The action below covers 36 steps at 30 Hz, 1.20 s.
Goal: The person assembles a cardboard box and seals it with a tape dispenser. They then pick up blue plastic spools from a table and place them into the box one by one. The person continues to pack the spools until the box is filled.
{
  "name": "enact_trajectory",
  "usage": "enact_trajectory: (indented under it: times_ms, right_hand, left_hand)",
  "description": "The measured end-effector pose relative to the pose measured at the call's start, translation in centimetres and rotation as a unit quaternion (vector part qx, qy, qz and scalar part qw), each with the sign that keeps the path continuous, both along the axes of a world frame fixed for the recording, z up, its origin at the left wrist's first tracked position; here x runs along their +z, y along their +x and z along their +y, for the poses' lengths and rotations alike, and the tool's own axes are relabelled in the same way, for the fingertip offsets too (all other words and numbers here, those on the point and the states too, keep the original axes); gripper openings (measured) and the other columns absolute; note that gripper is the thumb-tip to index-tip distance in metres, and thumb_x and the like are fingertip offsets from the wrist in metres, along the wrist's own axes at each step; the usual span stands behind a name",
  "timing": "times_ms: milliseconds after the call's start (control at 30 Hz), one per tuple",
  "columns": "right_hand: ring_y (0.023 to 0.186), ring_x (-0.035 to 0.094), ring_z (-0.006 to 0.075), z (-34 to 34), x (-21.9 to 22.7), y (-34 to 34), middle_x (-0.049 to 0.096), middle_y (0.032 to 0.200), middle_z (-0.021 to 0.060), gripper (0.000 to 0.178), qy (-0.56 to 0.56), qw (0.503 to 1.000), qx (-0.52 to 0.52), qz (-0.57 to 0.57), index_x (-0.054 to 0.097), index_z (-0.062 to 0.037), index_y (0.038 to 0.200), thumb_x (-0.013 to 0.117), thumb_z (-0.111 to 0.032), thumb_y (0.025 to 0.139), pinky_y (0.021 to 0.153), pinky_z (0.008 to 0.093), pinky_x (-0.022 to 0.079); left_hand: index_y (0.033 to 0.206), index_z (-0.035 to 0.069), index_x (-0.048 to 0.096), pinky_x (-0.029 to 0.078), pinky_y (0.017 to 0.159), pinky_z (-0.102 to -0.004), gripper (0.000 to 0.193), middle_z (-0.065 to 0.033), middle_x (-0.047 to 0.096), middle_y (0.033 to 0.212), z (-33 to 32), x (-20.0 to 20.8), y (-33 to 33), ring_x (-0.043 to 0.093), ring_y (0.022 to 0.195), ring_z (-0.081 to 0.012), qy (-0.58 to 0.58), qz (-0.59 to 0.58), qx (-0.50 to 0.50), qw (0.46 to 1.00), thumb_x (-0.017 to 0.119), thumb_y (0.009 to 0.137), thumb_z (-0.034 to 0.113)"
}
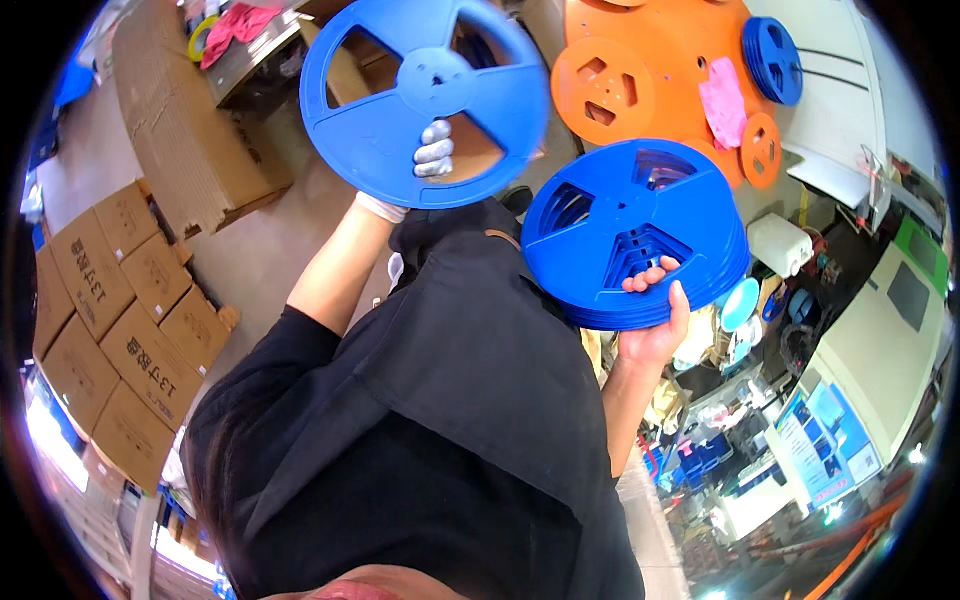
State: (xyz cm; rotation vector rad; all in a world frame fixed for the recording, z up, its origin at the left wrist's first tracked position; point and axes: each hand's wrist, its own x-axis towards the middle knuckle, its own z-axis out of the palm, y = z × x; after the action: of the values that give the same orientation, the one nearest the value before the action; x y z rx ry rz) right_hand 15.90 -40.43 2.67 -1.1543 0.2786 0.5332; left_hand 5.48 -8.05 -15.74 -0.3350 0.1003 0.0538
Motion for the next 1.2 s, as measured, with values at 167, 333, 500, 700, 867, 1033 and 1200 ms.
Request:
enact_trajectory:
  times_ms: [167, 333, 500, 700, 867, 1033, 1200]
  right_hand:
    - [0.071, 0.053, 0.0189, 1.0, 0.1, -0.1, 0.056, 0.084, 0.0078, 0.032, -0.031, 0.998, -0.054, -0.009, 0.048, -0.0053, 0.119, 0.053, -0.022, 0.093, 0.069, 0.0361, 0.047]
    - [0.071, 0.049, 0.0173, 0.4, 0.1, -0.6, 0.05, 0.081, 0.0057, 0.031, -0.025, 0.998, -0.05, -0.007, 0.048, -0.006, 0.119, 0.048, -0.027, 0.097, 0.069, 0.0359, 0.044]
    - [0.063, 0.043, 0.0146, -0.1, -0.5, -0.4, 0.044, 0.072, 0.0023, 0.033, 0.052, 0.997, -0.061, 0.009, 0.051, -0.0076, 0.118, 0.05, -0.033, 0.097, 0.064, 0.0326, 0.039]
    - [0.052, 0.039, 0.01, -2.2, -0.3, 0.4, 0.04, 0.064, -0.0022, 0.043, 0.182, 0.983, -0.025, -0.028, 0.052, -0.0072, 0.113, 0.054, -0.046, 0.094, 0.055, 0.0269, 0.036]
    - [0.047, 0.036, 0.0067, -4.9, 0.3, 0.8, 0.035, 0.059, -0.0056, 0.049, 0.304, 0.951, -0.026, -0.046, 0.046, -0.0078, 0.107, 0.058, -0.053, 0.09, 0.051, 0.0249, 0.033]
    - [0.042, 0.042, 0.0064, -2.8, 1.2, 2.6, 0.04, 0.052, -0.0054, 0.037, 0.398, 0.916, -0.028, -0.047, 0.045, -0.0075, 0.097, 0.068, -0.036, 0.089, 0.047, 0.0221, 0.035]
    - [0.041, 0.042, 0.0072, -1.6, 1.7, 3.8, 0.041, 0.051, -0.0045, 0.036, 0.449, 0.892, 0.006, -0.057, 0.044, -0.008, 0.094, 0.068, -0.034, 0.089, 0.046, 0.0228, 0.037]
  left_hand:
    - [0.094, 0.016, 0.055, 0.037, 0.04, -0.0299, 0.052, -0.0032, 0.048, 0.057, -0.3, -8.6, -0.1, 0.046, 0.044, -0.0166, 0.097, 0.353, -0.09, 0.926, 0.036, 0.091, 0.065]
    - [0.09, 0.015, 0.056, 0.039, 0.041, -0.0355, 0.064, -0.005, 0.046, 0.054, -1.6, -15.4, 3.8, 0.046, 0.044, -0.0211, 0.162, 0.506, -0.105, 0.841, 0.025, 0.09, 0.071]
    - [0.125, 0.011, 0.045, 0.04, 0.096, -0.0522, 0.072, -0.0183, 0.056, 0.118, -1.4, -20.7, 7.8, 0.052, 0.111, -0.036, 0.125, 0.49, -0.053, 0.861, 0.032, 0.086, 0.071]
    - [0.142, 0.013, 0.034, 0.016, 0.114, -0.0479, 0.068, -0.0124, 0.033, 0.15, 0.9, -23.5, 4.0, 0.028, 0.138, -0.0331, 0.27, 0.52, -0.169, 0.793, 0.037, 0.092, 0.059]
    - [0.148, 0.005, 0.026, 0.017, 0.115, -0.0444, 0.078, -0.016, 0.027, 0.154, 1.1, -16.3, 1.4, 0.021, 0.143, -0.0351, 0.394, 0.495, -0.134, 0.763, 0.048, 0.093, 0.055]
    - [0.145, 0.006, 0.037, 0.025, 0.114, -0.042, 0.059, -0.0157, 0.038, 0.147, 2.4, -10.7, 1.3, 0.033, 0.137, -0.0319, 0.502, 0.45, -0.07, 0.735, 0.046, 0.099, 0.042]
    - [0.144, 0.009, 0.038, 0.027, 0.113, -0.0365, 0.046, -0.011, 0.043, 0.144, 2.3, -7.0, 1.6, 0.038, 0.135, -0.0237, 0.596, 0.366, -0.019, 0.715, 0.037, 0.103, 0.029]
